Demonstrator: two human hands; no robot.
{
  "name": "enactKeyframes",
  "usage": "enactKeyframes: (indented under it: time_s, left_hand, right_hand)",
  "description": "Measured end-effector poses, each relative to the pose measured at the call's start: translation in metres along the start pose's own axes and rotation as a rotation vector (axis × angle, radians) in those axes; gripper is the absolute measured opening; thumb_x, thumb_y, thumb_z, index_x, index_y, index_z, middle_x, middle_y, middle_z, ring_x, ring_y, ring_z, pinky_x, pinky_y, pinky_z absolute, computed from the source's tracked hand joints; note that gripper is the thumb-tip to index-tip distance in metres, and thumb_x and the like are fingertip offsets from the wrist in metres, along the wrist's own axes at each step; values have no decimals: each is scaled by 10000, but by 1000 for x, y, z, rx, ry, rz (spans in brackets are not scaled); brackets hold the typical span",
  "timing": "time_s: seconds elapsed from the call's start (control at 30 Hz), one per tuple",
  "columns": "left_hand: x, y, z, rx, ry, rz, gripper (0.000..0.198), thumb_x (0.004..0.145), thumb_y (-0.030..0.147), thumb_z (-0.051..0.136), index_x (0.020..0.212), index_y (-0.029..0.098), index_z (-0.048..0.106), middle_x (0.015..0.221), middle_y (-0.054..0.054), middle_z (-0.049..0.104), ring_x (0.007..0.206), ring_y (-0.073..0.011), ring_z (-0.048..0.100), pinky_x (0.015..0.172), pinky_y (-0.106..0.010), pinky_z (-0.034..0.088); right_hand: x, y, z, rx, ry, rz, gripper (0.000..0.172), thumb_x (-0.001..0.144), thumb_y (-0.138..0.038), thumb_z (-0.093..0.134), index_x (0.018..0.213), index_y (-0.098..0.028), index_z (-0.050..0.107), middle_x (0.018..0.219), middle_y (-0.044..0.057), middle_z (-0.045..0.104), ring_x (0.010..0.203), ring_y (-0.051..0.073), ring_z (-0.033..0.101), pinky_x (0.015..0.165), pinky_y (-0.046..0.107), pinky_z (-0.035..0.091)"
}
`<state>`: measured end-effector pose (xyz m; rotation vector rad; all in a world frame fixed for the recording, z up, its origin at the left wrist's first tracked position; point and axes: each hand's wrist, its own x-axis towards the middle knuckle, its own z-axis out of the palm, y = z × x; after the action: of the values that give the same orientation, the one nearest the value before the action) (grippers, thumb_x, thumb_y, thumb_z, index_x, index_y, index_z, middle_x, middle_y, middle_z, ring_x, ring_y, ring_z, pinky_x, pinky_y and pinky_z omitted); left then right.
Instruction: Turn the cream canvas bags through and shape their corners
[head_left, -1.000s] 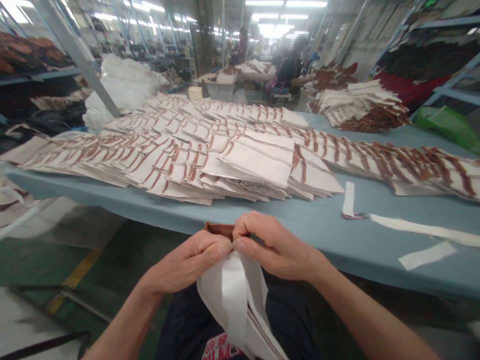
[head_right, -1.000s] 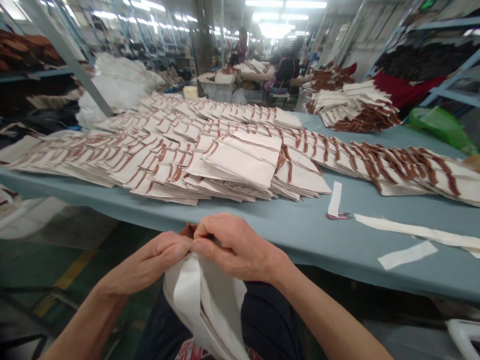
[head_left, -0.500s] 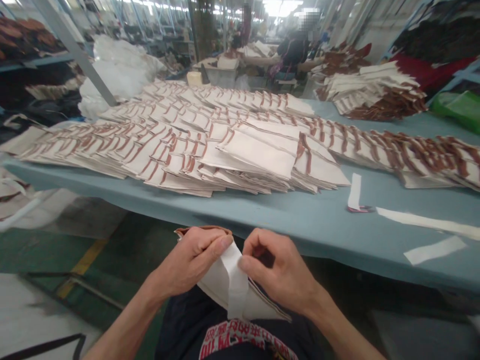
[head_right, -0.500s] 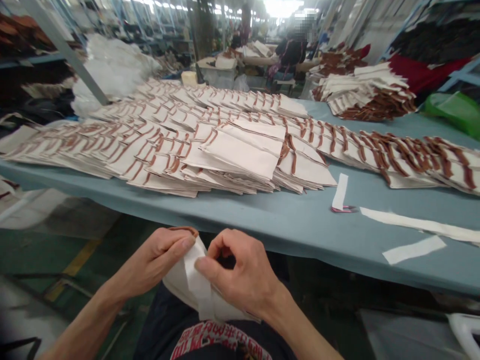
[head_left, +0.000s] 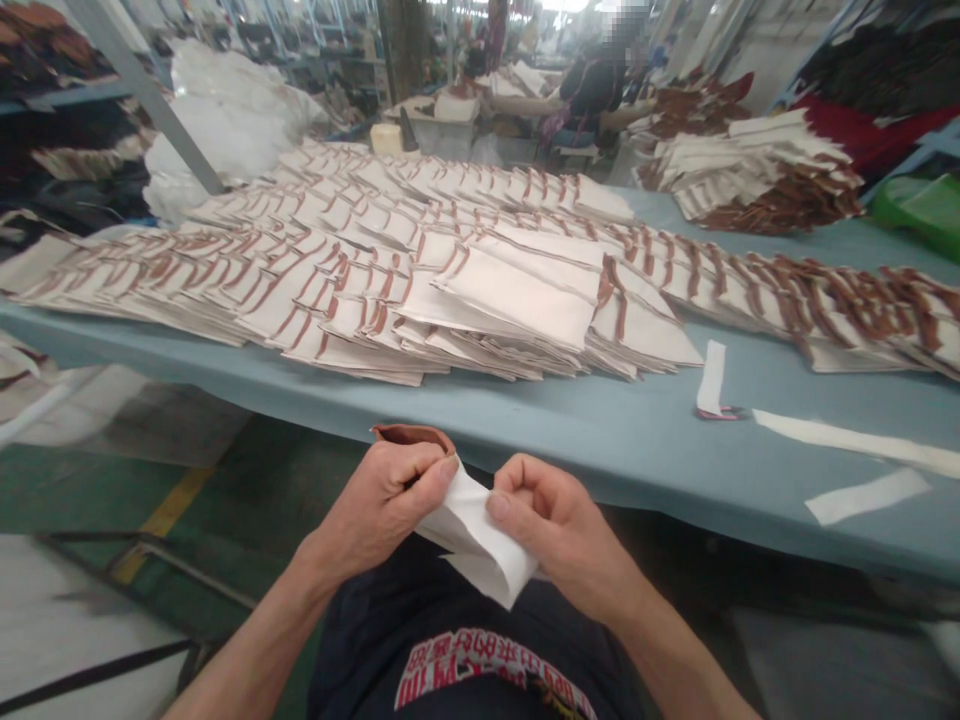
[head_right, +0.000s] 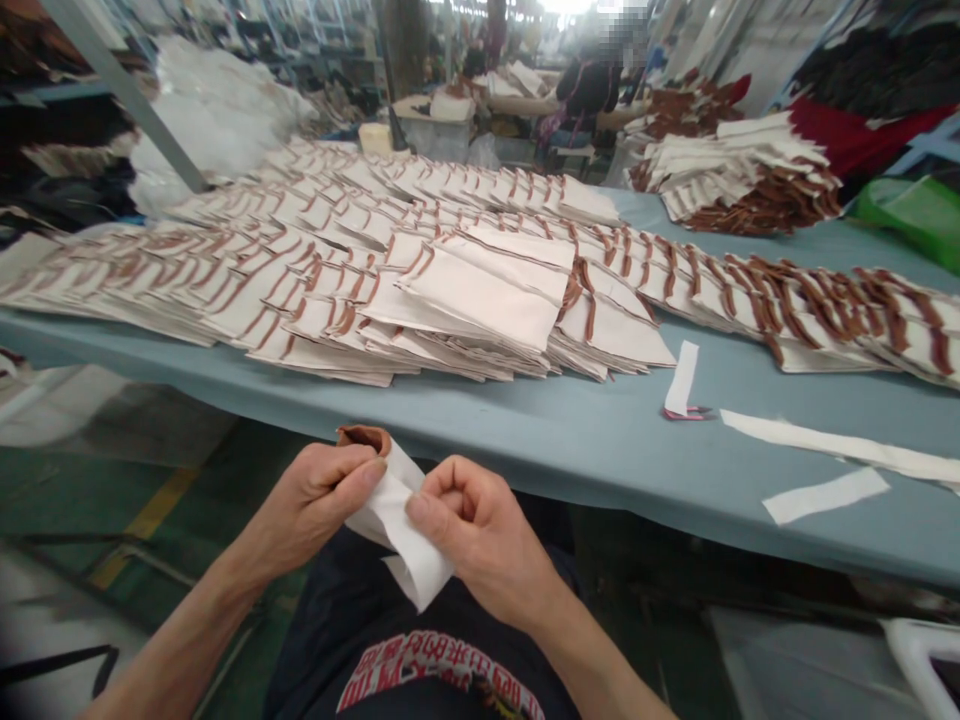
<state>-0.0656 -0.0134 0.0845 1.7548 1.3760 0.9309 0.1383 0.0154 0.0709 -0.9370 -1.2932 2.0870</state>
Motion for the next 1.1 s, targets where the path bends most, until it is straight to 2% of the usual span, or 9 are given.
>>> enactKeyframes:
  time_s: [0.2, 0.4, 0.57, 0.67, 0.77, 0.87, 0.97, 1.03, 1.1]
  left_hand:
    - [-6, -7, 0, 101, 39, 101, 407, 1011, 225, 459, 621, 196, 345, 605, 61, 365, 552, -84, 380, 560, -235, 290]
    - [-19, -9, 4, 206, 21, 243, 326, 994, 135, 488, 680, 196, 426, 622, 71, 436, 551, -84, 403, 568, -232, 295]
    - [-23, -9, 8, 229, 25, 283, 304, 993, 130, 483, 707, 207, 415, 646, 65, 463, 579, -95, 435, 592, -238, 314]
    - [-22, -8, 6, 234, 34, 293, 296, 992, 125, 482, 718, 209, 409, 656, 68, 464, 572, -93, 411, 584, -240, 302]
    - [-19, -3, 4, 238, -20, 326, 298, 987, 123, 479, 710, 208, 410, 656, 66, 462, 583, -93, 424, 591, -244, 308]
    - [-15, 4, 5, 218, -67, 383, 316, 953, 87, 465, 669, 209, 395, 618, 71, 415, 558, -93, 406, 577, -256, 304]
    - [-13, 14, 7, 210, -75, 431, 335, 937, 63, 465, 644, 207, 388, 594, 81, 386, 529, -86, 386, 554, -252, 303]
    - [-15, 22, 8, 264, -60, 434, 347, 981, 96, 463, 653, 202, 421, 597, 82, 422, 532, -80, 420, 556, -244, 318]
    - [-20, 30, 7, 369, -46, 417, 380, 1048, 165, 438, 670, 195, 470, 605, 74, 490, 549, -80, 481, 566, -248, 338]
  right_hand:
    - [-1, 9, -13, 86, -154, 116, 573, 763, -609, 865, 944, -198, 510, 560, -111, 464, 457, 41, 327, 437, 148, 243]
    - [-26, 23, -39, 61, -330, 260, 559, 795, -580, 857, 958, -192, 490, 636, -82, 527, 494, 33, 356, 461, 140, 263]
    - [-53, 34, -73, -118, -342, 401, 566, 793, -625, 831, 972, -175, 539, 643, -86, 487, 537, 52, 348, 499, 173, 248]
    - [-62, 30, -90, -402, -229, 400, 472, 888, -606, 739, 1012, -173, 597, 711, -52, 539, 618, 93, 438, 577, 208, 339]
    - [-60, 15, -91, -672, -6, 198, 344, 991, -531, 625, 976, -187, 645, 854, 14, 638, 763, 153, 569, 700, 260, 453]
    - [-48, -5, -72, -672, 83, -207, 310, 1060, -479, 530, 1081, -210, 682, 1032, 64, 719, 971, 206, 666, 881, 307, 508]
    - [-27, -21, -40, -570, -30, -612, 325, 1095, -467, 464, 1203, -229, 658, 1153, 77, 728, 1130, 218, 667, 1005, 338, 498]
    - [-9, -26, -19, -511, -149, -759, 366, 1106, -479, 417, 1190, -203, 642, 1190, 100, 727, 1169, 225, 665, 1053, 376, 491]
    - [8, -26, -5, -549, -244, -866, 440, 1114, -506, 349, 1172, -180, 639, 1186, 120, 742, 1177, 228, 665, 1092, 410, 467]
